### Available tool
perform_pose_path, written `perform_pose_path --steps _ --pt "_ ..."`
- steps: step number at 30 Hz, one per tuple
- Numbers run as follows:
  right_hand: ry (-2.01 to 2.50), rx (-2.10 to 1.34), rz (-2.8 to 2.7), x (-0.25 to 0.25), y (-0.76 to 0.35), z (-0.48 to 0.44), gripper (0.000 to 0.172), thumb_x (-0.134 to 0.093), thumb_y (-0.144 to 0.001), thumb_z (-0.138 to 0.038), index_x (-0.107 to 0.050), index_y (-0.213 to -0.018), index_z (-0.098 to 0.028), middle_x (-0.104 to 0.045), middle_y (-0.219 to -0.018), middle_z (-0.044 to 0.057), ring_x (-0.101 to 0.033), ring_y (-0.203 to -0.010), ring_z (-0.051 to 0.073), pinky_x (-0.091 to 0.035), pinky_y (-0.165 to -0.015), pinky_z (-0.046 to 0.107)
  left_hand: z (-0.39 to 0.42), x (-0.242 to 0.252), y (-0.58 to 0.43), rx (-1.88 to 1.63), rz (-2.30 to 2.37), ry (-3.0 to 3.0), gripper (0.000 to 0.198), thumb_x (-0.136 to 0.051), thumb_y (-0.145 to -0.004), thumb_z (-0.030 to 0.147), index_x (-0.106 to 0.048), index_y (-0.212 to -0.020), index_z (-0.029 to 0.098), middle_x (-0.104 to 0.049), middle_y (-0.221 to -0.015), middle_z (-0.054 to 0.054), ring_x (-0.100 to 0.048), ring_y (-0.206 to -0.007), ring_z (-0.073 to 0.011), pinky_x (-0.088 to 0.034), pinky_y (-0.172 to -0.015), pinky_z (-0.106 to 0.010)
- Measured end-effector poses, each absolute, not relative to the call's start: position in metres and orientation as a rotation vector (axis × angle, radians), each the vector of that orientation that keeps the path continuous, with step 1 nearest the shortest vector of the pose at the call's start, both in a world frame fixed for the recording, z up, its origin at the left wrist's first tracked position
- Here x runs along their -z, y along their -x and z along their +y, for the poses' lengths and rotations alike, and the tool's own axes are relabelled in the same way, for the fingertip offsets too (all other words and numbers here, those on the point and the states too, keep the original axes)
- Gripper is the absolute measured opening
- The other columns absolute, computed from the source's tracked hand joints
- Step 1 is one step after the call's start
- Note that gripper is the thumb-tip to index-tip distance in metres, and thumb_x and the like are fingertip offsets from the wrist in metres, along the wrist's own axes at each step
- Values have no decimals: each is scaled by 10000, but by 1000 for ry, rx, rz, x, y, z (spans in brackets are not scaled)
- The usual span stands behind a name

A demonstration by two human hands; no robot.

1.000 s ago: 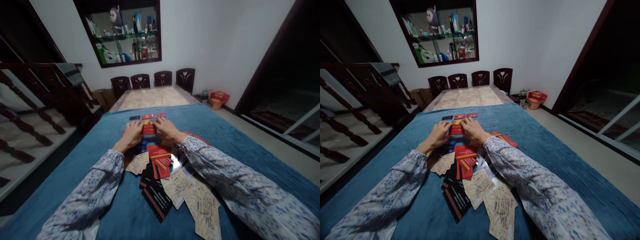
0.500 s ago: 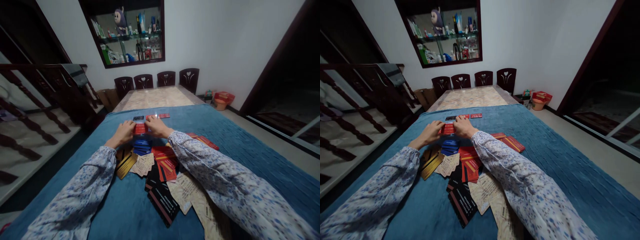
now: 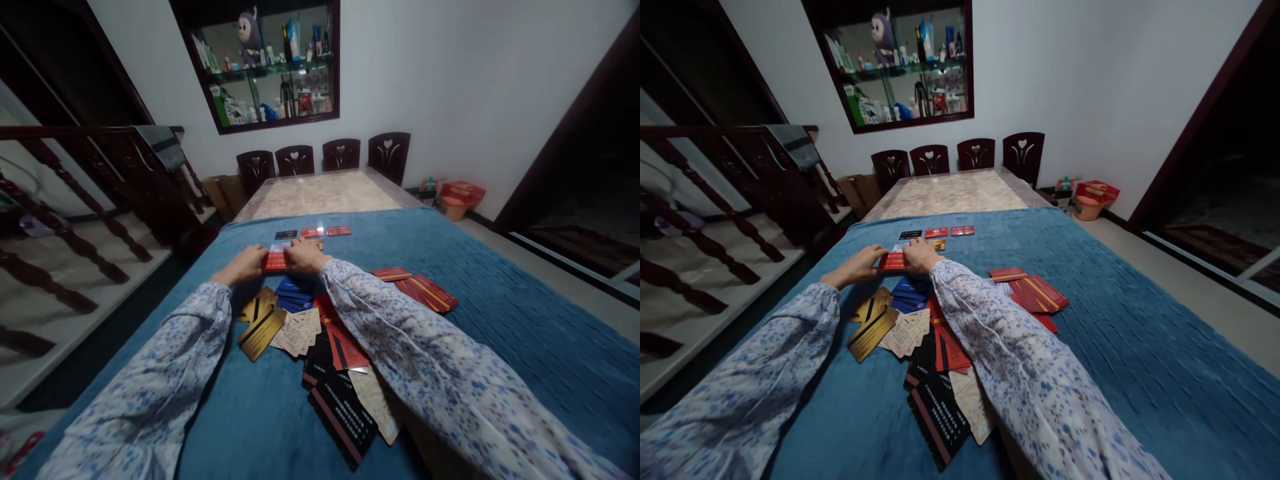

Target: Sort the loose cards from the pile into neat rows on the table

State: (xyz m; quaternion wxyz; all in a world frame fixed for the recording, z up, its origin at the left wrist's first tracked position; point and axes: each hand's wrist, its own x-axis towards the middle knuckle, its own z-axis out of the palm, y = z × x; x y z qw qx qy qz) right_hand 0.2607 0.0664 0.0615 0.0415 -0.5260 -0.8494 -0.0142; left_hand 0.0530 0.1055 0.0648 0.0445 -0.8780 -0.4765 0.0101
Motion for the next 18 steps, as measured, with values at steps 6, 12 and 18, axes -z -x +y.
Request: perform_pose_path --steps 6,12,18 --pt "1633 25 -2618 -56 -258 76 505 -648 -909 -433 -660 -1326 -148 -610 -1382 217 -541 -1287 364 -502 -1021 500 120 -57 -52 -21 -1482 2759 383 -623 -690 166 -739 -1054 195 -707 -1104 -103 -686 -1061 -289 -540 -915 -320" --pt "1662 -6 -2649 -56 -256 80 500 -638 -898 -423 -670 -1311 -143 -615 -1393 226 -541 -1301 384 -505 -1022 525 127 -54 -56 -127 -1501 2754 372 -622 -668 175 -738 -1021 187 -711 -1096 -102 -688 -1034 -280 -537 -901 -305" --pt "1666 -25 -2666 -55 -255 85 416 -629 -887 -379 -717 -1231 -162 -657 -1355 206 -558 -1295 390 -514 -1018 530 132 -52 -59 -136 -1532 2775 358 -614 -630 178 -738 -967 183 -730 -1030 -95 -687 -989 -287 -539 -873 -320"
